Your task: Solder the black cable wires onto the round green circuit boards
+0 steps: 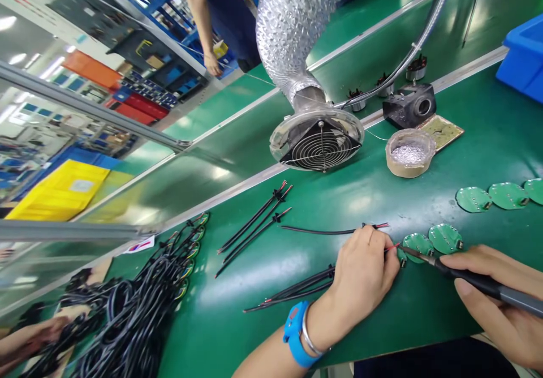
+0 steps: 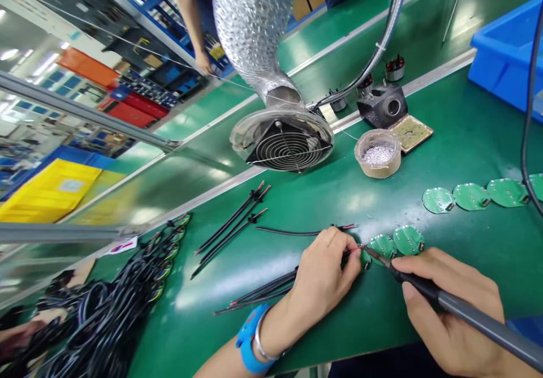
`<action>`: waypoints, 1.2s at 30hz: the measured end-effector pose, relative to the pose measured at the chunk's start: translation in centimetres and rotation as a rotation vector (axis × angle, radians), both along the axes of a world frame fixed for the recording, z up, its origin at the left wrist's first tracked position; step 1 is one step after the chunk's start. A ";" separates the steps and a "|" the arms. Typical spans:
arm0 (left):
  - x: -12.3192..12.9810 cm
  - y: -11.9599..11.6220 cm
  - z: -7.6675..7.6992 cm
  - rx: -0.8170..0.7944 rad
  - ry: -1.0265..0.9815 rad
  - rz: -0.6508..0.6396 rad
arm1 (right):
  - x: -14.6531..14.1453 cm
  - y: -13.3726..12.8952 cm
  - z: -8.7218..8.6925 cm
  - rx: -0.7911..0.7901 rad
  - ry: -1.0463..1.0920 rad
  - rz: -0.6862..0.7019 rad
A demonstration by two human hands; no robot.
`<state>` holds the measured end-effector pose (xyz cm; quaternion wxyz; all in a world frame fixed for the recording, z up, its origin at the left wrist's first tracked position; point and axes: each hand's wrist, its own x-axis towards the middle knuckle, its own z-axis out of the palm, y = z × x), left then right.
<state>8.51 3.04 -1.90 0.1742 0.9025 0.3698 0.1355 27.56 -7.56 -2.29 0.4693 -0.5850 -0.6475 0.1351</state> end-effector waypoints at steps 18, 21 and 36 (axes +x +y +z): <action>0.1 0.0 -0.4 0.114 0.015 -0.010 | -0.1 -0.8 0.2 0.006 0.085 -0.136; -0.1 0.0 -0.4 0.111 -0.021 -0.019 | -0.2 -1.0 -0.3 -0.022 0.105 -0.181; -0.5 0.0 -0.1 0.082 -0.090 -0.092 | -0.3 -0.9 -0.8 -0.039 0.050 -0.166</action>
